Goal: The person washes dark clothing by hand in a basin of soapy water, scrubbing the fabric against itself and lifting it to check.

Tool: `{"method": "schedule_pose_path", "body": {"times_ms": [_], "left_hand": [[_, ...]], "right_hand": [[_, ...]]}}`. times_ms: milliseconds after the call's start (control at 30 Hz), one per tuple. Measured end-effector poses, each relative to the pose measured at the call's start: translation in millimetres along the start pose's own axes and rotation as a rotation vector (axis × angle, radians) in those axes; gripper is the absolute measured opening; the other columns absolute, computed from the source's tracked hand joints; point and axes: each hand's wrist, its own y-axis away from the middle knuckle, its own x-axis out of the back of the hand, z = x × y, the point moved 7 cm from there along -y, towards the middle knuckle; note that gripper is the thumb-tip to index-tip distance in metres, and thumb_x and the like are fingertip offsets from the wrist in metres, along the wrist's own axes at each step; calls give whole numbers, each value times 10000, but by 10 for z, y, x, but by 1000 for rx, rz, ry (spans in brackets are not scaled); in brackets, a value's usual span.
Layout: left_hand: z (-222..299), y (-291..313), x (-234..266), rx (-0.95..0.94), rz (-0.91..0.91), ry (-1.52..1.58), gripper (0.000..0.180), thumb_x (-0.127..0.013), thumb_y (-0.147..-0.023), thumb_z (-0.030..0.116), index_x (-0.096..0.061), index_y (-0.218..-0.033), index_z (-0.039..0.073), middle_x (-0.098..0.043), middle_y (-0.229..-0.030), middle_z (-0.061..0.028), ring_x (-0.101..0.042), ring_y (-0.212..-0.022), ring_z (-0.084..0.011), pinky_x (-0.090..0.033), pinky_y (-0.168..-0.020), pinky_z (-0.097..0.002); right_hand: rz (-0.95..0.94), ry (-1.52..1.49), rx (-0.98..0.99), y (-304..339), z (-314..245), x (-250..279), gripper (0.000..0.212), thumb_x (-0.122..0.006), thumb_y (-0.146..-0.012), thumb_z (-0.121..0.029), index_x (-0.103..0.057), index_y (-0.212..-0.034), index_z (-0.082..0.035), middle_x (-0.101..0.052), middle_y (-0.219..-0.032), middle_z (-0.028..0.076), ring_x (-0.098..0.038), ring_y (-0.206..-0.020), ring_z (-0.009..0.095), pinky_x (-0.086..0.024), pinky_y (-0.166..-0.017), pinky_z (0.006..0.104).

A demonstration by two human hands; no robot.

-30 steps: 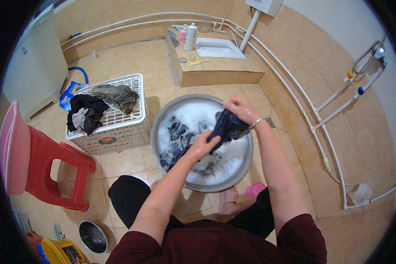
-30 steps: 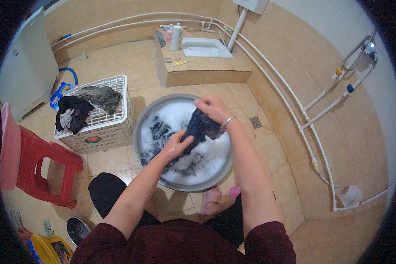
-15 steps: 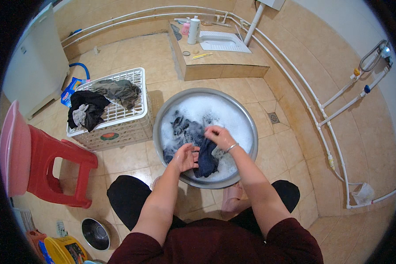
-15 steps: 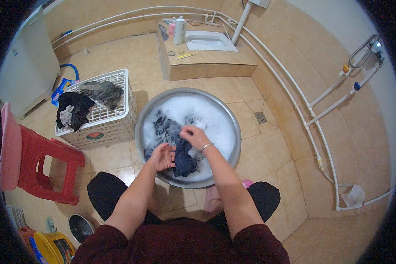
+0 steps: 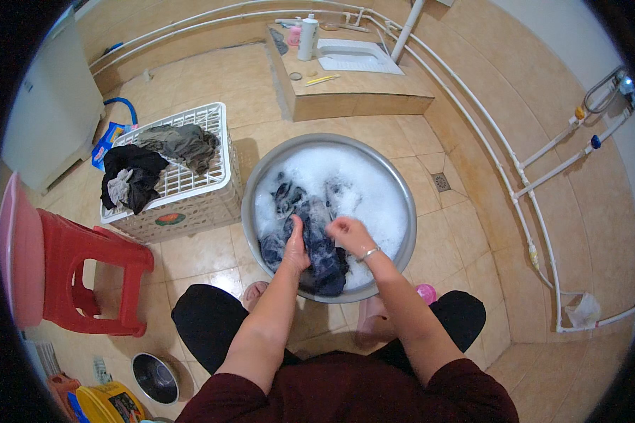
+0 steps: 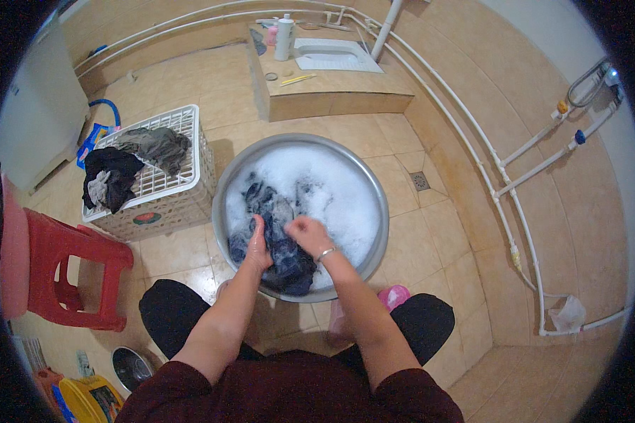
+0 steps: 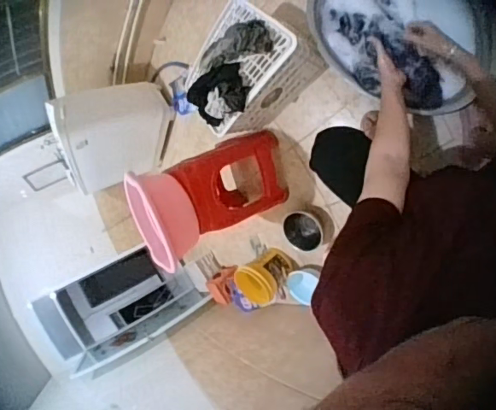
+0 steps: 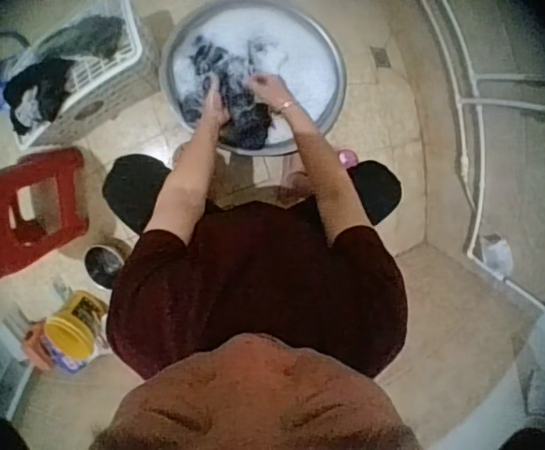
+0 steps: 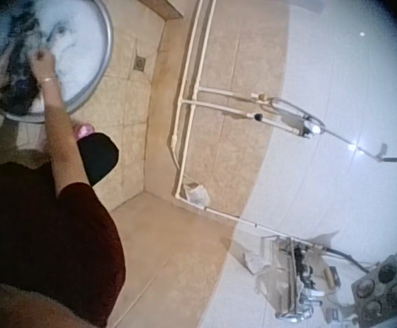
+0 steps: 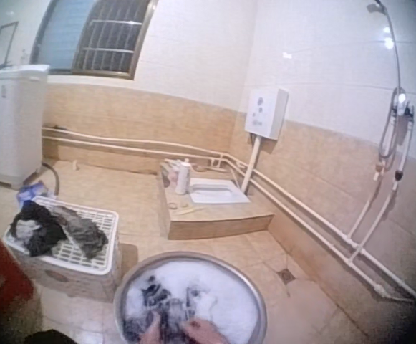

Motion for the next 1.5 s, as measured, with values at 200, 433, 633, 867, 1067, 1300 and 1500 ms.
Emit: {"method": "schedule_pose_path", "body": {"times_ms": [200,433,633,867,1067,1300,1500], "left_hand": [[-52,-77,-170,16,-14,-429,369,-558,-752,309,-501,-1006,47,-558,-929,-71,-543,-813,-196,-440,-705,-328],[271,-50,-594,-203,-49,-388,232,-570,-753,244,-534,-880,53,-570,-817,-46,-539,-708,-152,-442,-641,-298],[249,-259,-146,-348,225,-342,340,-500,-786,371,-550,-787,34,-551,-719,-20,-501,-616,-122,-395,-530,-264],[-163,-189,-459,-194,157,-47,261,-518,-770,285,-540,-735,28,-529,-680,-53,-506,-632,-160,-406,-545,-303],[-49,-260,-302,-383,248,-512,274,-469,-788,203,-537,-688,-43,-533,-654,-98,-505,-630,-176,-396,-560,-338],[387,-115,-565,-481,270,-1206,578,-307,-822,454,-520,-886,-80,-540,-851,-248,-516,-824,-336,-366,-727,-375],[-169,-205,-250,-3,37,-765,639,-337,-800,513,-484,-1013,-71,-510,-989,-173,-456,-932,-209,-329,-823,-333]], "right_hand": [[171,-365,-131,-228,-110,327,574,-637,-657,-374,-434,-1053,-11,-546,-882,109,-513,-787,168,-409,-710,281],[538,-187,134,-142,-147,589,422,-626,-687,-285,-461,-981,-30,-547,-818,102,-494,-758,168,-404,-685,284],[555,205,427,249,-591,-74,350,-589,-683,-329,-514,-814,-13,-549,-719,230,-534,-707,367,-422,-593,371],[638,106,35,38,-310,206,385,-467,-765,-336,-578,-664,18,-527,-637,244,-524,-622,385,-406,-540,391],[515,-221,30,11,-126,72,397,-472,-767,-342,-570,-717,39,-570,-650,171,-520,-608,200,-408,-567,345],[247,-139,69,8,-548,70,379,-444,-806,-359,-504,-822,16,-504,-761,54,-428,-726,113,-373,-659,227],[430,198,246,-25,-774,742,205,-472,-797,-209,-499,-791,-6,-539,-754,179,-529,-726,283,-401,-655,324]]}}
